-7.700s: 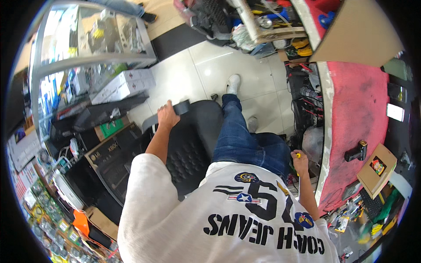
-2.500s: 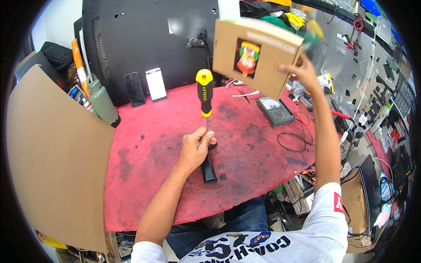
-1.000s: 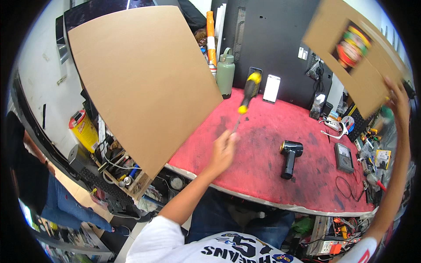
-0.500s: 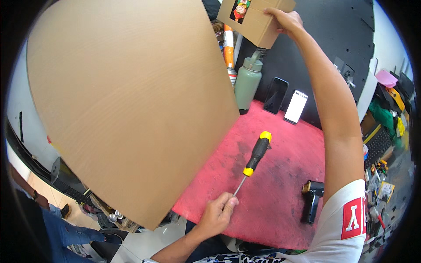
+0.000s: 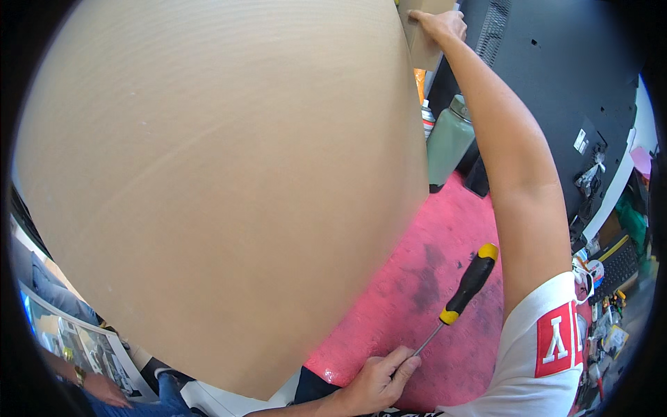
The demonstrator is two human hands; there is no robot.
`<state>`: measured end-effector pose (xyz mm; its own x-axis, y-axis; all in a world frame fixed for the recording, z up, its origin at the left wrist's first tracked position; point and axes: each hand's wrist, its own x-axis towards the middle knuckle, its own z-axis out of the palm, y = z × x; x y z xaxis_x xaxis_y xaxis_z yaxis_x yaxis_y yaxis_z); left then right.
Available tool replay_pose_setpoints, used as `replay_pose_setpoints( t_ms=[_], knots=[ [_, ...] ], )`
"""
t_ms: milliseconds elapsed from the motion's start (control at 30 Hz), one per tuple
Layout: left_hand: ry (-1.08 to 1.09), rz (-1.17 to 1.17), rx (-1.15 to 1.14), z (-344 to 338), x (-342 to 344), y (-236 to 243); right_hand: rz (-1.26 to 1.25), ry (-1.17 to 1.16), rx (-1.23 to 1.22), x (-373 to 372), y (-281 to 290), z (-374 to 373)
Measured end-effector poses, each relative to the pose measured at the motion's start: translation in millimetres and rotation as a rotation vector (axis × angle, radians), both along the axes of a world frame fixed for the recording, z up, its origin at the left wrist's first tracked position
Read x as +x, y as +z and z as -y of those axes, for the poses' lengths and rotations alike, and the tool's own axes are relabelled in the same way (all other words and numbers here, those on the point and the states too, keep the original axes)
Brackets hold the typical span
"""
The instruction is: The person unscrews the handle of an infrared thermometer using a screwdriver, removes the screws, opens the casing, and checks the internal wiring.
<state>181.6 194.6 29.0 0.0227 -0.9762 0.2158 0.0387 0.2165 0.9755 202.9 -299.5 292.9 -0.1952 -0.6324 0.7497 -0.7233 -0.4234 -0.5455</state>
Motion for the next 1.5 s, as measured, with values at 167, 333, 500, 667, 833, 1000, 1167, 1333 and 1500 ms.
replay_pose_setpoints(
  t_ms=[167,333,500,667,833,1000,1167,1333,1500],
  knots=[
    [-0.052,0.0,0.008,4,2,-11,-0.172,0.177,0.028,7,2,45],
    [-0.039,0.025,0.021,5,4,-17,-0.084,0.113,0.053,27,-4,40],
    [-0.078,0.028,0.126,4,2,-18,-0.129,0.124,-0.127,48,-11,50],
    [-0.028,-0.001,0.057,6,5,-11,-0.089,0.665,0.305,17,-25,47],
    [0.006,-0.038,0.033,-1,-7,-24,-0.309,0.666,0.581,-19,-16,2],
    [0.0,-0.153,0.147,2,-13,-28,-0.515,0.571,0.434,-93,21,-66],
    [0.088,-0.197,0.052,0,-9,-24,-0.483,0.752,0.183,-176,-12,-224],
    [-0.122,-0.048,-0.185,11,-79,26,0.258,0.797,0.528,-284,-81,-380],
    [-0.438,0.185,-0.3,46,-190,54,0.732,0.859,0.082,-355,-76,-424]
  ],
)
